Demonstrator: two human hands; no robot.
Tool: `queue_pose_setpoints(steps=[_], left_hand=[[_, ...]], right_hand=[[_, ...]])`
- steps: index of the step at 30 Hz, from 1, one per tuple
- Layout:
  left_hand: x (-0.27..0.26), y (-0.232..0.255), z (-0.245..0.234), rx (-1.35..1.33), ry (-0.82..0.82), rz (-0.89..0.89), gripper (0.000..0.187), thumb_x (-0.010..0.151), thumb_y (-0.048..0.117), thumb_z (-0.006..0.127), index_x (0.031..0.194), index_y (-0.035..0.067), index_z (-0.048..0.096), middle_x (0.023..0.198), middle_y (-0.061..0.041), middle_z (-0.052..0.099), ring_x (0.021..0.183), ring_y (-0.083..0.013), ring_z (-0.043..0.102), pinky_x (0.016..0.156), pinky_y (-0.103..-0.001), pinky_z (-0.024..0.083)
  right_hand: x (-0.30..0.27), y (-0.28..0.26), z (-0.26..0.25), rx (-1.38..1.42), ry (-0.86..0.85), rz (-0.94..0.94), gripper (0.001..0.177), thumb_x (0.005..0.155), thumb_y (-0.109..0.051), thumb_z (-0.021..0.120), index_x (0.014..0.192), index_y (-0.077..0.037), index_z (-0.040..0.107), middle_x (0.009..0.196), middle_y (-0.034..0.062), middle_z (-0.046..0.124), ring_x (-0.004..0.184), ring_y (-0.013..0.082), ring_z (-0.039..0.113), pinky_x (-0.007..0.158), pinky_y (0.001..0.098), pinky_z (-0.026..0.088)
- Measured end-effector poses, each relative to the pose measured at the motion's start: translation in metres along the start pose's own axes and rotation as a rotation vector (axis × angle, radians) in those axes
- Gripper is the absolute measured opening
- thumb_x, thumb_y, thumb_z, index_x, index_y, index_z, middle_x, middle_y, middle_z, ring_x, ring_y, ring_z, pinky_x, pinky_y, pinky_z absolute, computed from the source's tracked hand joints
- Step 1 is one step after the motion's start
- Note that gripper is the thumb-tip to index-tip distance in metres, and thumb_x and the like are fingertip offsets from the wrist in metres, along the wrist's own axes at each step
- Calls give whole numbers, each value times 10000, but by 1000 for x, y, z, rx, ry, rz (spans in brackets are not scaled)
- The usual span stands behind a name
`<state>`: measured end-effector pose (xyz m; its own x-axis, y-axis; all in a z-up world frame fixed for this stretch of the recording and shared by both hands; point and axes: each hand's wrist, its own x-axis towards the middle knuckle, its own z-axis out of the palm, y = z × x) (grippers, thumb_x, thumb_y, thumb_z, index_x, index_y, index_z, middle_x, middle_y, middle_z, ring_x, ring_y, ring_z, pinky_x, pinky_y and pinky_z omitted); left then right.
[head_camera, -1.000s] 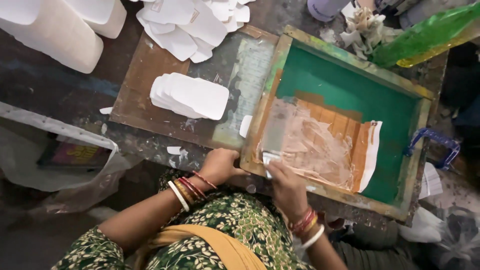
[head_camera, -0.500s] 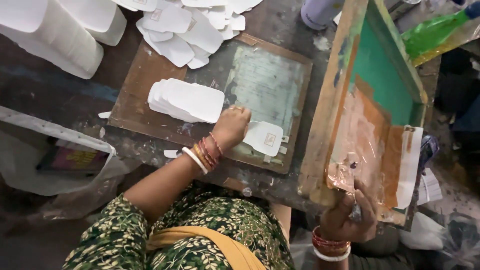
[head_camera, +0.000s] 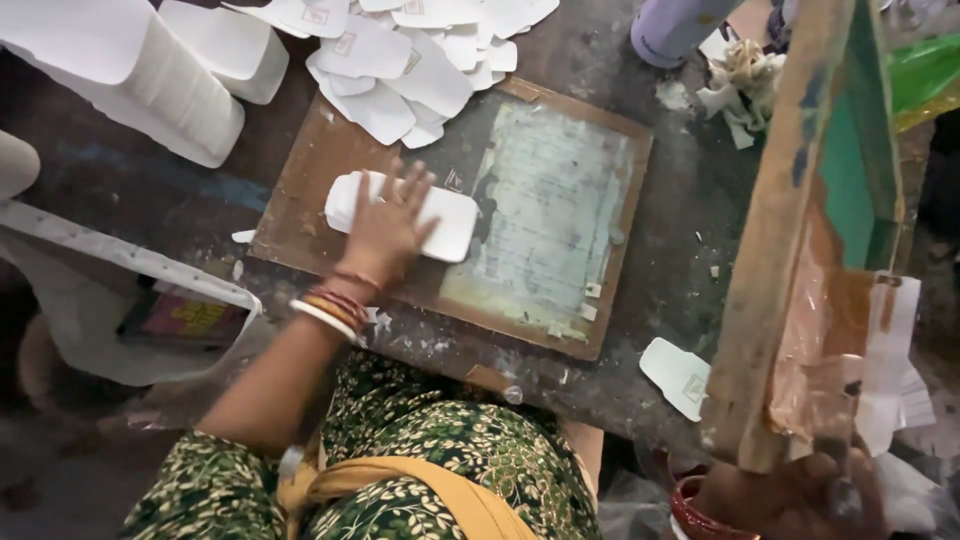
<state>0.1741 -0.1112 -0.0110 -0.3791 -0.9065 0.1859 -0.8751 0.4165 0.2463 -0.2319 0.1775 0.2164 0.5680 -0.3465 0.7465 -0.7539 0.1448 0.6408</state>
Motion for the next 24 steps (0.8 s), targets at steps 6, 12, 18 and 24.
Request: queue_pose_setpoints(steps=[6,12,18,24], left_hand=[[-18,63,-10,93,69,30,654,1007,527,440,1565,186,442,1687,-75,289,1567,-287,107,1215,-669,13],[-51,125,-21,292,-66,251,533,1023,376,539,1356,-27,640,1499,-195,522,1507,-324,360,1235,-635,150],[-65,186,17,-218,0,521,336,875,123,550,1143,-16,698,1472,-198,572,1416,-338,483,1200,-487,324],[-19,188,31,-264,160,471,328,867,74,565,1130,-50,718,1368,-191,642,1297,-316,592,1099,-426,454]], right_hand=[[10,-44,5,118,-11,395,225,1083,-23,524,1252,121,488,1107,272,611,923,330,694,800,406,635],[-8,-26,-6,254,-330,811,249,1209,-188,427,1331,29,436,1207,254,582,1042,365,664,932,453,627],[-10,-29,13,495,-75,873,356,1227,-253,441,1311,94,434,1176,226,599,1048,334,700,940,423,616],[-20,-22,13,378,33,910,362,1208,-279,593,1167,78,549,999,213,634,865,304,634,715,392,493]])
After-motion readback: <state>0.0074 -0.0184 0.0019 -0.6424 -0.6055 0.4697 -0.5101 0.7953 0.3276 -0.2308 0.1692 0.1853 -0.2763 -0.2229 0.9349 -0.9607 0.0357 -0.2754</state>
